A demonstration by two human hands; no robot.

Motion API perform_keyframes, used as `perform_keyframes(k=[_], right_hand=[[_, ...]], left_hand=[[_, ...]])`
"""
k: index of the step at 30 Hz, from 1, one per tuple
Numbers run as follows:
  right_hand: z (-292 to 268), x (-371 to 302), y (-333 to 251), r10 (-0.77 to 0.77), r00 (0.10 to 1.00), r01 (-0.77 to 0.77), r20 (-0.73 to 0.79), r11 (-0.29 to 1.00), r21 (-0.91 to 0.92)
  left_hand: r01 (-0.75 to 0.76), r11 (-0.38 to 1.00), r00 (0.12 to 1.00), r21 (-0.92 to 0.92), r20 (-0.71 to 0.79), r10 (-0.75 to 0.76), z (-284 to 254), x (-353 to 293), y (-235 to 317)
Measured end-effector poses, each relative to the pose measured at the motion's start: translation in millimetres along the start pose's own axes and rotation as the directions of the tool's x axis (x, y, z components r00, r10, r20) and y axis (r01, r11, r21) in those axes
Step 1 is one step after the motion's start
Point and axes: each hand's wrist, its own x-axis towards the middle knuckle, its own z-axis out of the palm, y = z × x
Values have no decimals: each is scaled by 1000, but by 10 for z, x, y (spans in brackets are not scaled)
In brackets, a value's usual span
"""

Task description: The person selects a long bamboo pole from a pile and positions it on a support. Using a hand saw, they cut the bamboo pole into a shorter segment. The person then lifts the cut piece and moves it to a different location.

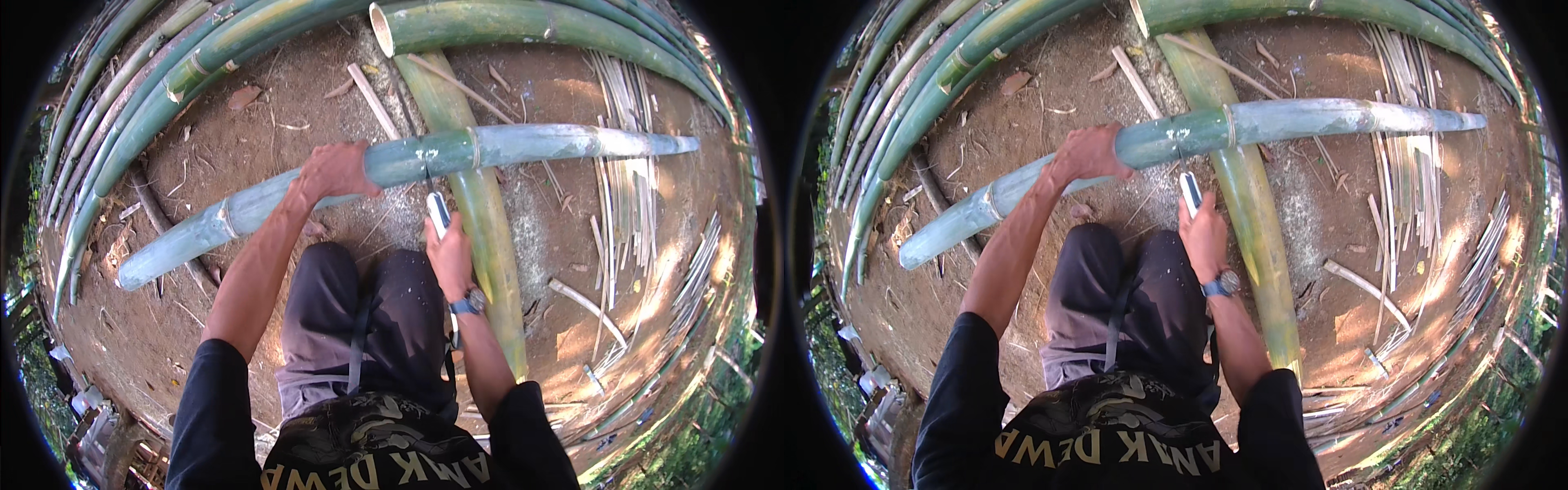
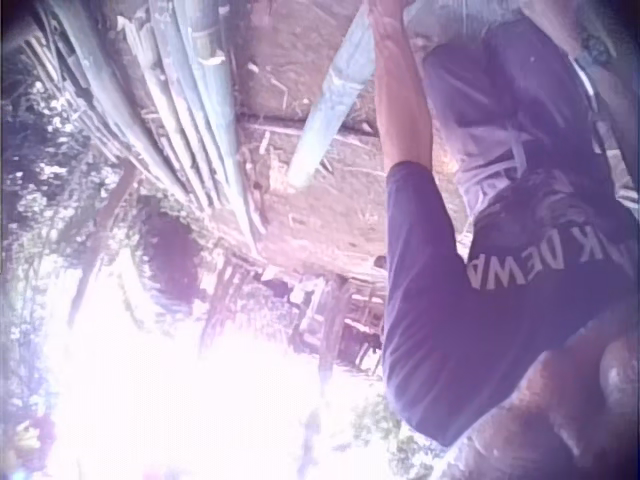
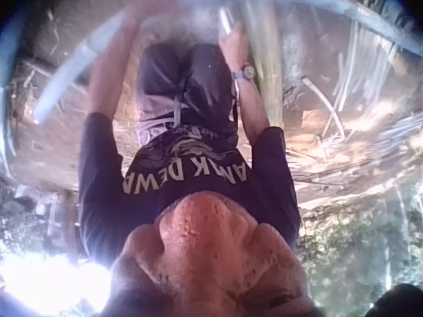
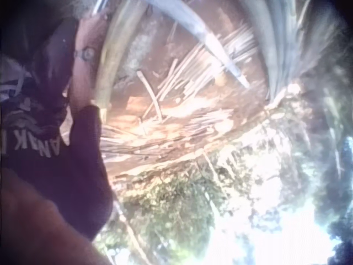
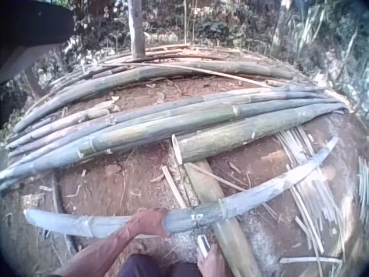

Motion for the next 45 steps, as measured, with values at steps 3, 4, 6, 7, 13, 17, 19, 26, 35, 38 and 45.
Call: perform_keyframes(k=[3,4,6,7,13,17,19,26,35,38,45], right_hand=[[-206,-53,-143,6,997,-9,78,999,43],[-362,-306,-134,46,993,-50,110,998,30],[-797,-1208,11,102,985,-114,141,990,81],[-994,-1509,92,130,981,-149,143,979,136],[-833,-1318,523,336,935,-349,111,928,132],[-514,-1501,767,208,973,-220,103,968,124],[-542,-1588,632,225,968,-239,109,959,151],[-1331,-1672,67,209,956,-240,205,961,136],[-1395,-2139,229,170,985,-169,11,961,221],[-1123,-1437,31,163,986,-164,31,932,324],[-784,-1048,27,129,985,-160,115,932,326]], left_hand=[[19,999,1000,29,-21,-19,33,-59,-40],[29,999,999,23,-16,-29,33,-81,-45],[59,998,998,15,-10,-58,4,-164,-73],[54,998,998,20,-12,-54,-5,-153,-82],[67,997,996,29,62,-69,187,-284,-26],[0,995,996,100,-87,8,120,-105,-80],[11,995,997,98,-71,-4,77,-114,-8],[47,997,999,60,-13,-46,-12,-135,31],[30,999,998,39,-51,-28,32,-80,-28],[26,998,998,57,-60,-23,64,-106,-11],[18,996,996,86,-92,-10,62,-136,-30]])
